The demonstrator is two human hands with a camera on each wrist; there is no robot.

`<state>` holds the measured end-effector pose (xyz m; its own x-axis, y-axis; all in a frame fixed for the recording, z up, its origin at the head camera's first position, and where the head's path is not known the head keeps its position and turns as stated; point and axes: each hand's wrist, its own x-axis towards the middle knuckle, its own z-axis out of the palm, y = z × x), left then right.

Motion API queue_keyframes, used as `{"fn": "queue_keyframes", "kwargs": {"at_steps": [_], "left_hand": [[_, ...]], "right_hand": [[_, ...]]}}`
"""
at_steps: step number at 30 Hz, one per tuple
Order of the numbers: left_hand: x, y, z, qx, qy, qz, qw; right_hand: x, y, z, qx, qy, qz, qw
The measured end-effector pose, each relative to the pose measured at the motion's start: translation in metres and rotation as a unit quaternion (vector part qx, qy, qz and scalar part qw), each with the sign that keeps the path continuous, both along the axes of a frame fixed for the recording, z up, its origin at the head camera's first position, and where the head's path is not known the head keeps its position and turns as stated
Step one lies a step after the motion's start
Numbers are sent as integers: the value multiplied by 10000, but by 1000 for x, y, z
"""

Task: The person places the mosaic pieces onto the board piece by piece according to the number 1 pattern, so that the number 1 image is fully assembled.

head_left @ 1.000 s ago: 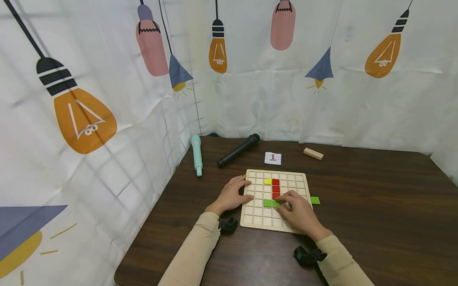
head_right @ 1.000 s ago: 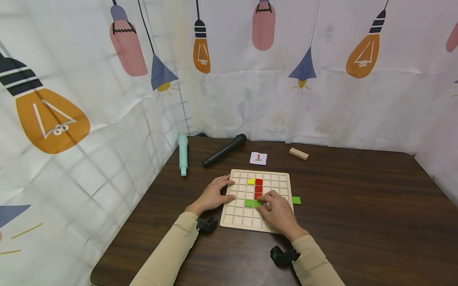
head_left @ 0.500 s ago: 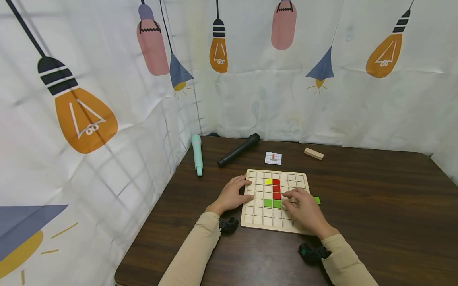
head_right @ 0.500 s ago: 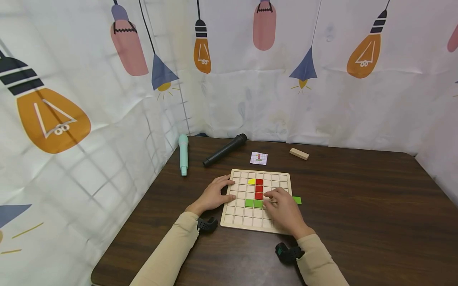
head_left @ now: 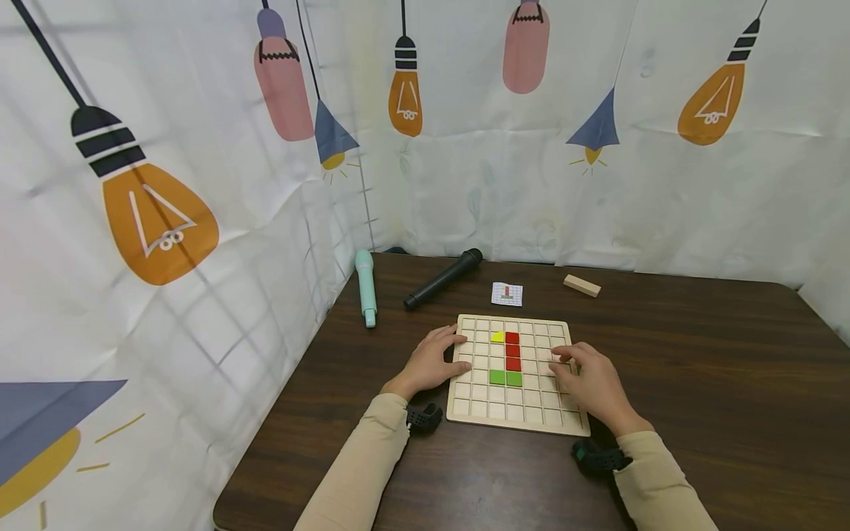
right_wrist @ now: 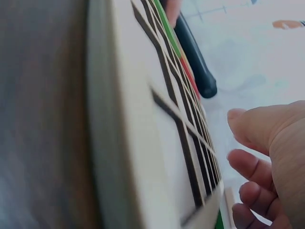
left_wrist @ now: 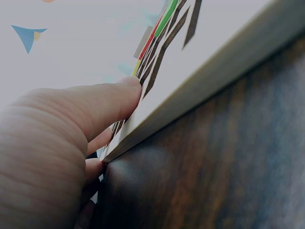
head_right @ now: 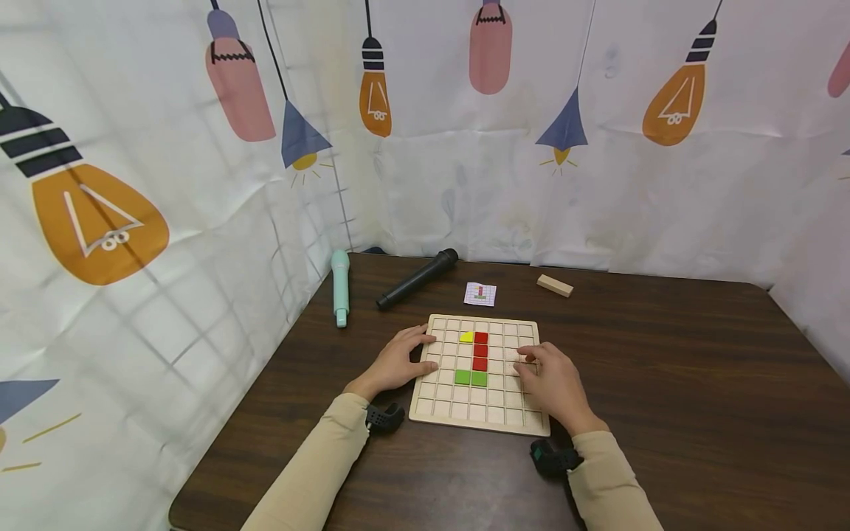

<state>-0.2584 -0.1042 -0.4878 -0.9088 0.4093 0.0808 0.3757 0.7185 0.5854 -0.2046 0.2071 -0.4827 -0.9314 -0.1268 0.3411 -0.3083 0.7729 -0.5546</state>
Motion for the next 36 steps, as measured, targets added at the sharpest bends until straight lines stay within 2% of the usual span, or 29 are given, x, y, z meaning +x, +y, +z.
{"fn": "queue_keyframes", "kwargs": {"at_steps": [17, 27, 36], "left_hand": [[-1, 0, -1, -72, 3, -5, 10000], [-1, 0, -1, -79, 11, -12, 10000], [-1, 0, -1, -101, -37, 24, 9999]], "right_hand": [[-4, 31, -1, -110, 222, -252, 9994], [-3, 45, 2, 14, -409, -321, 9986], [-2, 55, 5, 307, -816, -61, 9962]]}}
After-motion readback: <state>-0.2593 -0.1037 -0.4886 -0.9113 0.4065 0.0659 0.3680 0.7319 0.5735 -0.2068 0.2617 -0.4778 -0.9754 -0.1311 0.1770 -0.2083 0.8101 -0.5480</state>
